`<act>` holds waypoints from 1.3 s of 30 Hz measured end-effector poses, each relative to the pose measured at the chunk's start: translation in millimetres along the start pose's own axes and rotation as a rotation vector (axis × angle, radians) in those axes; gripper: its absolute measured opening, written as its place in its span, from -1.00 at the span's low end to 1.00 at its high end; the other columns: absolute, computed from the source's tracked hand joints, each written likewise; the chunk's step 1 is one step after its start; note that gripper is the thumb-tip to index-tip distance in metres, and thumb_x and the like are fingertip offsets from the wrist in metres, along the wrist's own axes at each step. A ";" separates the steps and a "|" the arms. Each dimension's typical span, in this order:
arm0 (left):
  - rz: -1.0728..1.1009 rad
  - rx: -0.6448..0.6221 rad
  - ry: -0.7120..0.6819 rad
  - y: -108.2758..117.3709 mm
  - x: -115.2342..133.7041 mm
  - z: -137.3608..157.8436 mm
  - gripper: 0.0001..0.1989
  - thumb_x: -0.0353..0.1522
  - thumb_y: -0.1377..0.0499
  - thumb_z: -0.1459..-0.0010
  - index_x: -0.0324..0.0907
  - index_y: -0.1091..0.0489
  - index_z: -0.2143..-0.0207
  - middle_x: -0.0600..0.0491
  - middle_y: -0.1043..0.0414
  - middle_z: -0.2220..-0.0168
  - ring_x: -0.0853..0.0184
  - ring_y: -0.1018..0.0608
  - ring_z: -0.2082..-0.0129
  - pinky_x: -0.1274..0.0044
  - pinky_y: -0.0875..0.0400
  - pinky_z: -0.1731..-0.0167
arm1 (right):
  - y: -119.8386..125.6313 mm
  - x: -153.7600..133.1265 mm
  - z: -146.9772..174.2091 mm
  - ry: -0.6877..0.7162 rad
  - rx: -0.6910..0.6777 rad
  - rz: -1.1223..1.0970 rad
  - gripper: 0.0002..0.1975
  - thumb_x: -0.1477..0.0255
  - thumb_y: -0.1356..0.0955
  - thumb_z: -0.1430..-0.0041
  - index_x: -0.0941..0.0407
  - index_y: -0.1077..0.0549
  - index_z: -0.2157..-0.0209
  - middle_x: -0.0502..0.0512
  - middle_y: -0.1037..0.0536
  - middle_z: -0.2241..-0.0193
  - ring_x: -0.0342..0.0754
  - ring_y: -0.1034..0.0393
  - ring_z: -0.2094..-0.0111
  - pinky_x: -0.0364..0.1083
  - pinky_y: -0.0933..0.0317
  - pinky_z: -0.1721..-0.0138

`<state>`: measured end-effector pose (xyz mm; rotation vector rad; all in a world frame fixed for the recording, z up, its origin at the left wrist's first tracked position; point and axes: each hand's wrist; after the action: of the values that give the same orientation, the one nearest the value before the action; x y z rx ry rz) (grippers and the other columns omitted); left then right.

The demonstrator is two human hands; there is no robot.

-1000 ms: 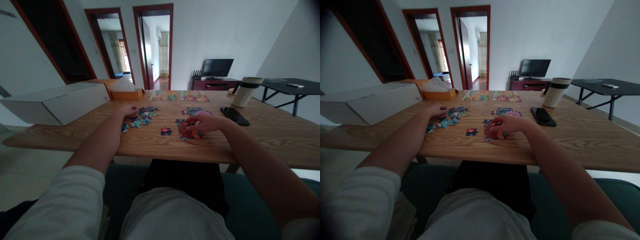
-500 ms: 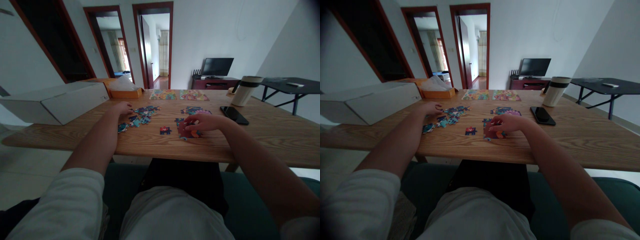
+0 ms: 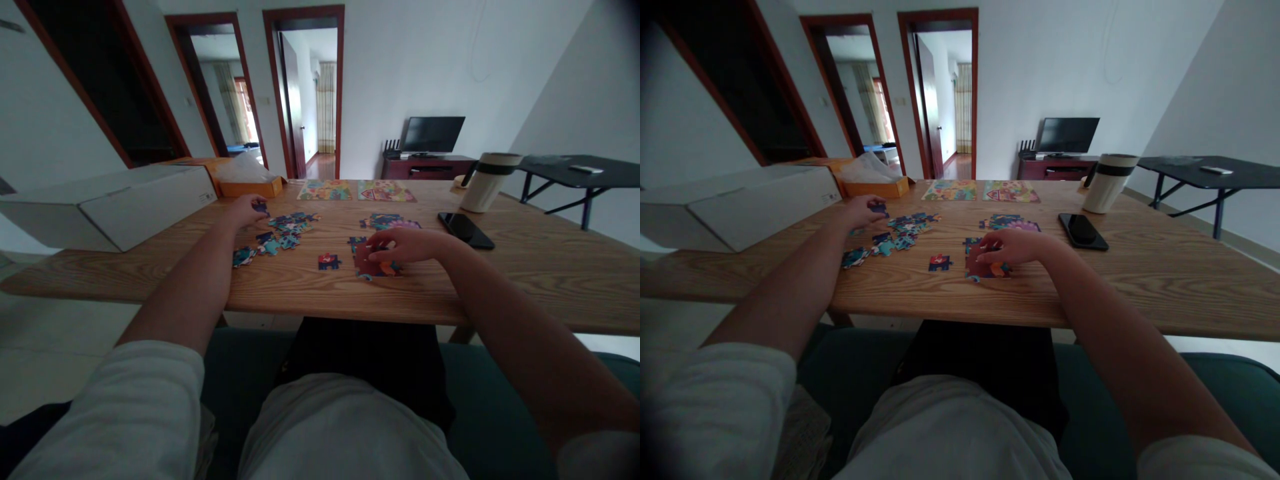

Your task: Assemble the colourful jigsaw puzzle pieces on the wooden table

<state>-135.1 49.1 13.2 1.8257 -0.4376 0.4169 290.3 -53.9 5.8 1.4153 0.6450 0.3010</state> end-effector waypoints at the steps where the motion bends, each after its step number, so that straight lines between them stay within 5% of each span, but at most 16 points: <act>1: 0.123 -0.012 -0.024 -0.4 8.8 3.3 -0.45 -0.36 -0.41 0.08 -0.19 -0.47 -0.02 -0.04 -0.58 0.08 0.21 -0.61 0.14 0.46 -0.49 0.12 | -0.5 0.6 -0.4 -0.013 0.006 0.008 -0.45 -0.12 -0.38 -0.12 -0.14 -0.58 -0.04 0.08 -0.67 0.10 0.22 -0.54 0.08 0.09 -0.34 0.01; 5: 0.465 -0.217 -0.176 -9.5 56.4 24.8 -0.49 -0.29 -0.39 -0.02 -0.16 -0.42 -0.04 -0.03 -0.59 0.16 0.28 -0.62 0.26 0.46 -0.51 0.25 | -2.3 2.0 -1.6 -0.029 0.014 -0.001 -0.46 -0.11 -0.40 -0.10 -0.17 -0.58 -0.04 0.07 -0.67 0.09 0.24 -0.54 0.07 0.11 -0.33 0.00; 9: 0.310 -0.643 -0.322 -31.2 99.5 50.8 -0.60 -0.21 -0.39 -0.04 -0.21 -0.46 0.11 -0.02 -0.59 0.31 0.32 -0.59 0.40 0.52 -0.43 0.41 | -1.8 1.6 -1.3 -0.008 0.009 -0.039 -0.47 -0.09 -0.39 -0.14 -0.13 -0.58 -0.05 0.09 -0.67 0.07 0.22 -0.54 0.07 0.09 -0.34 0.00; 11: 0.213 -0.716 -0.382 -43.4 110.5 58.7 -0.63 -0.20 -0.37 -0.06 -0.21 -0.46 0.15 0.00 -0.59 0.34 0.33 -0.57 0.43 0.53 -0.40 0.43 | -1.0 1.1 -0.8 0.005 -0.002 -0.049 -0.47 -0.09 -0.37 -0.16 -0.10 -0.59 -0.04 0.10 -0.67 0.07 0.21 -0.54 0.07 0.08 -0.35 0.02; 21: -0.003 -0.595 -0.495 -59.6 103.1 53.8 -0.60 -0.12 -0.27 -0.11 -0.22 -0.55 0.13 0.01 -0.53 0.34 0.33 -0.50 0.36 0.53 -0.31 0.34 | -0.1 -0.2 -0.2 0.015 -0.005 -0.068 -0.43 -0.10 -0.38 -0.13 -0.06 -0.59 -0.04 0.13 -0.67 0.09 0.20 -0.55 0.10 0.08 -0.37 0.03; 29: -0.018 -0.643 -0.509 -59.2 102.2 57.0 -0.60 -0.10 -0.27 -0.11 -0.16 -0.56 0.10 0.00 -0.57 0.25 0.31 -0.54 0.29 0.52 -0.35 0.27 | 0.9 -1.1 0.4 -0.002 -0.007 -0.042 -0.44 -0.10 -0.37 -0.14 -0.08 -0.58 -0.04 0.12 -0.66 0.06 0.20 -0.54 0.07 0.07 -0.36 0.02; 39: -0.095 -0.737 -0.523 -51.3 101.1 55.8 -0.37 0.02 -0.33 0.03 -0.09 -0.56 -0.04 0.01 -0.57 0.14 0.31 -0.52 0.27 0.56 -0.31 0.31 | -0.4 1.0 -1.9 0.073 -0.039 -0.069 -0.46 -0.05 -0.32 -0.22 -0.01 -0.55 -0.06 0.12 -0.65 0.03 0.13 -0.54 0.06 0.03 -0.36 0.04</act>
<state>-18.5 0.9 4.8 1.1992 -0.7418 -0.2835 290.0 -51.8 5.1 1.3473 0.7419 0.3102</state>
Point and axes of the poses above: each hand's wrist, its own z-axis away from the middle knuckle, its own y-axis out of the back of the hand, x = y × z
